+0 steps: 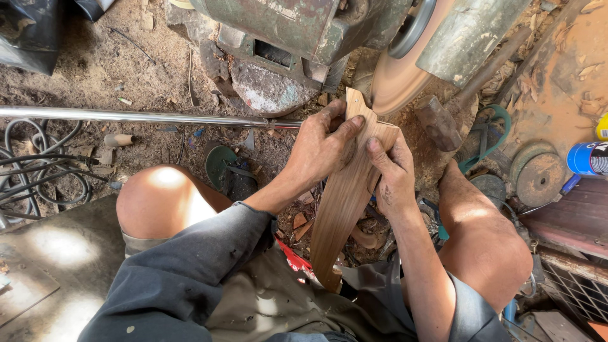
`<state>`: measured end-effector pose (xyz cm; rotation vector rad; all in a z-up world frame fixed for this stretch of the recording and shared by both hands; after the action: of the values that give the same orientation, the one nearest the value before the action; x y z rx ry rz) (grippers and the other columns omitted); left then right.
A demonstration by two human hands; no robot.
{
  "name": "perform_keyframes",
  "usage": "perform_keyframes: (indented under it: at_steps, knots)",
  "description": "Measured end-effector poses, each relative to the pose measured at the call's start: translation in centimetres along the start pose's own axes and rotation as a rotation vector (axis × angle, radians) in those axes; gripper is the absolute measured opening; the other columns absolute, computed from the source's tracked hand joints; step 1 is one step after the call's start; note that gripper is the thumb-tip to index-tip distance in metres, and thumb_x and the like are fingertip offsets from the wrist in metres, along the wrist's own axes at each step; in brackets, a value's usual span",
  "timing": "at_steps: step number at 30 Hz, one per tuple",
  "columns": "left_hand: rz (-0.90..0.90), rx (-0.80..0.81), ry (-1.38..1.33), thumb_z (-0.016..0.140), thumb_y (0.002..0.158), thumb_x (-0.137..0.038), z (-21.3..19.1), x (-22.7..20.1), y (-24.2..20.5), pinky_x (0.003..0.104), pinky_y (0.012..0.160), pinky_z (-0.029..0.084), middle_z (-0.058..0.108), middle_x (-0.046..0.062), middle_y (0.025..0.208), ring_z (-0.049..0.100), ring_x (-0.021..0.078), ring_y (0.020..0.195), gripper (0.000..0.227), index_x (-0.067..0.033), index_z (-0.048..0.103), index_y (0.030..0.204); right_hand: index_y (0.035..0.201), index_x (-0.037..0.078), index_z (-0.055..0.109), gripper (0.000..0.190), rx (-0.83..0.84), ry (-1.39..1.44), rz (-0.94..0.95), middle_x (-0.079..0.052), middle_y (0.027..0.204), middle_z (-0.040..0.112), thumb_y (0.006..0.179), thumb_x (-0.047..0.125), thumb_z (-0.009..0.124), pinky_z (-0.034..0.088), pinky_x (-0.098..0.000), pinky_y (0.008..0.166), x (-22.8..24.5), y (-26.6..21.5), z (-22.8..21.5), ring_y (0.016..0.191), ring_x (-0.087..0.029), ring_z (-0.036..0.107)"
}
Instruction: The person holds a wooden piece against a rotating grinding wheel to shape and smooth its edges. They repeatedly reposition the wood to grind different sides and inspect the surface between passes.
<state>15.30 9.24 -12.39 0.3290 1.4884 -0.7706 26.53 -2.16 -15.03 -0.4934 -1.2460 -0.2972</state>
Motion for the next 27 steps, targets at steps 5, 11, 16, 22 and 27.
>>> perform_keyframes:
  at_steps: [5,11,16,22,27]
  knots:
    - [0.014,-0.005,0.013,0.063,0.097,-0.027,-0.01,-0.20,0.11,0.034,0.092,0.057,0.074,0.024,0.116,0.073,0.0245,0.108,0.057,0.0101,0.053,0.139,0.129,0.003,0.057,0.036,-0.010,0.019,0.000,-0.004,0.116,0.062,0.103,0.026,0.067,0.048,-0.0302,0.097,0.02,-0.04,0.08,0.110,-0.012,0.057]
    - [0.024,-0.001,0.058,0.063,0.096,-0.027,-0.07,-0.28,0.09,0.035,0.092,0.056,0.075,0.024,0.115,0.074,0.0248,0.107,0.054,0.0104,0.057,0.135,0.128,0.003,0.056,0.034,-0.010,0.051,0.007,-0.005,0.117,0.062,0.104,0.025,0.067,0.050,-0.0312,0.098,-0.09,-0.12,0.11,0.110,-0.012,0.058]
    - [0.046,-0.007,0.075,0.063,0.096,-0.027,-0.07,-0.21,0.29,0.035,0.093,0.056,0.075,0.024,0.116,0.074,0.0257,0.107,0.055,0.0108,0.057,0.135,0.129,0.003,0.056,0.035,-0.005,0.077,0.002,-0.005,0.118,0.063,0.103,0.024,0.068,0.050,-0.0310,0.098,0.04,-0.10,0.28,0.111,-0.012,0.058]
    - [0.049,-0.011,0.124,0.064,0.096,-0.028,-0.06,0.21,0.43,0.036,0.097,0.055,0.073,0.027,0.119,0.073,0.0275,0.111,0.056,0.0112,0.056,0.135,0.130,0.003,0.056,0.037,-0.013,0.067,0.006,-0.005,0.119,0.062,0.103,0.025,0.067,0.050,-0.0314,0.099,0.02,-0.28,0.19,0.112,-0.013,0.058]
    - [0.049,0.006,0.112,0.063,0.095,-0.029,-0.01,0.16,0.40,0.036,0.095,0.055,0.074,0.026,0.118,0.074,0.0278,0.109,0.056,0.0096,0.057,0.135,0.131,0.003,0.055,0.038,-0.015,0.068,0.020,-0.007,0.120,0.063,0.103,0.026,0.066,0.051,-0.0327,0.099,-0.03,-0.32,0.23,0.113,-0.014,0.059]
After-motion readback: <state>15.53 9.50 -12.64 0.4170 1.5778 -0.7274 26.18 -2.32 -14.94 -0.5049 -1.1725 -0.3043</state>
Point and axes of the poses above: each hand's wrist, its own y-axis towards the middle knuckle, its own z-axis out of the palm, x = y × z, the point moved 9 cm from there along y, towards the middle knuckle
